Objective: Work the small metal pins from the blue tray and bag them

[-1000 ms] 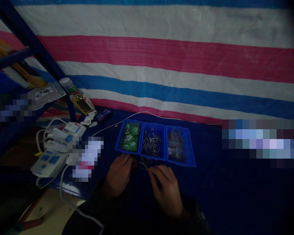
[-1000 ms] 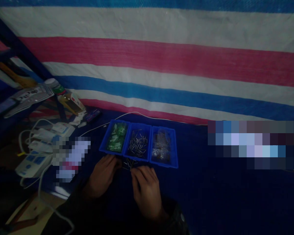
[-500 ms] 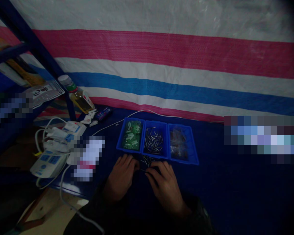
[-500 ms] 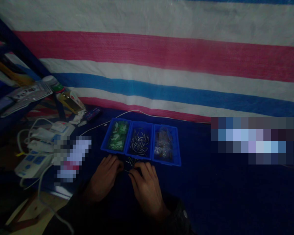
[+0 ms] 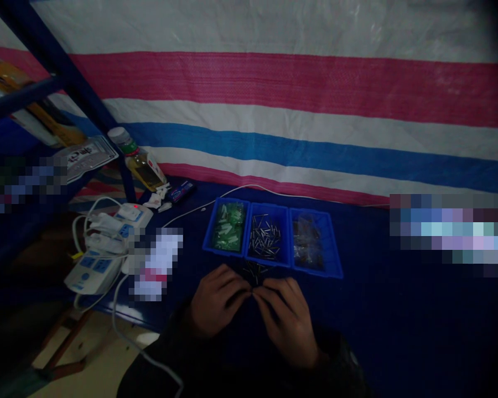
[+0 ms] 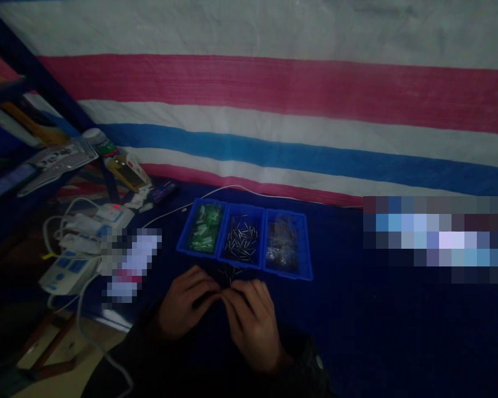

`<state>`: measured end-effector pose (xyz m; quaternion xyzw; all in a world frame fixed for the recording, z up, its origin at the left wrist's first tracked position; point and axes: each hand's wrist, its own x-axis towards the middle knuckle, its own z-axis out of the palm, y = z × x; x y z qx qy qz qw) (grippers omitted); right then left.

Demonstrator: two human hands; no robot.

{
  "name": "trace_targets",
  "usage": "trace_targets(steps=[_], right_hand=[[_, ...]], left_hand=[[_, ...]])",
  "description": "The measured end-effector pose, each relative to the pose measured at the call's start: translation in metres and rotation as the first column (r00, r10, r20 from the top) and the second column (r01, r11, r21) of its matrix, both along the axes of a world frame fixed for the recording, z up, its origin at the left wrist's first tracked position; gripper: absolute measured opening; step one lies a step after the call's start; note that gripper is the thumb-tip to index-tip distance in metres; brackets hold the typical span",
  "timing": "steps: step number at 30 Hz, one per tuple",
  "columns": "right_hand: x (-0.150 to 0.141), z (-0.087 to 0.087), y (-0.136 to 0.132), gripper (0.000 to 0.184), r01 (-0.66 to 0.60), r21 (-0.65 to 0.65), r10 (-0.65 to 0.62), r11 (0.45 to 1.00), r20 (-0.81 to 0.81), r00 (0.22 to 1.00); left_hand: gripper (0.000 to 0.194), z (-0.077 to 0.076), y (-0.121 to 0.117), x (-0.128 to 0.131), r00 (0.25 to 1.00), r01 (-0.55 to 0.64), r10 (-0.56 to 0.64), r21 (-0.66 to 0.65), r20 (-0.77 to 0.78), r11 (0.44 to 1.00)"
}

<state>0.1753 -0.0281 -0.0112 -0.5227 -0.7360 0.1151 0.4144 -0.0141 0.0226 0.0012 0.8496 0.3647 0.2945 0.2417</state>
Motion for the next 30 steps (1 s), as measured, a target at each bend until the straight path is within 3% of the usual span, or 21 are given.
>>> trace_targets(steps=[5, 11, 14, 21, 30], right_hand=[[0.002, -0.002, -0.005, 0.022, -0.050, 0.034, 0.051, 0.998, -0.036, 0.998], [0.009, 0.001, -0.004, 0.021, 0.052, -0.017, -0.054, 0.999, -0.115, 0.992], [0.010, 0.002, -0.002, 0.023, 0.041, -0.052, -0.047, 0.998, -0.125, 0.991], [0.007, -0.002, 0.002, 0.023, -0.011, -0.074, 0.001, 0.997, -0.132, 0.991], [0.007, 0.005, 0.002, 0.022, 0.022, -0.002, -0.022, 1.000, -0.162, 0.987]], left_hand=[[0.010, -0.001, -0.007, 0.015, 0.993, -0.008, 0.007, 0.008, 0.121, 1.000], [0.016, 0.005, -0.006, 0.030, 0.962, 0.008, 0.004, -0.044, 0.272, 0.999], [0.018, 0.007, -0.005, 0.032, 0.949, 0.022, 0.005, -0.081, 0.317, 0.996], [0.017, 0.008, -0.004, 0.030, 0.935, -0.039, 0.091, -0.154, 0.344, 0.987], [0.015, 0.011, -0.002, 0.031, 0.934, -0.003, 0.059, -0.156, 0.353, 0.988]])
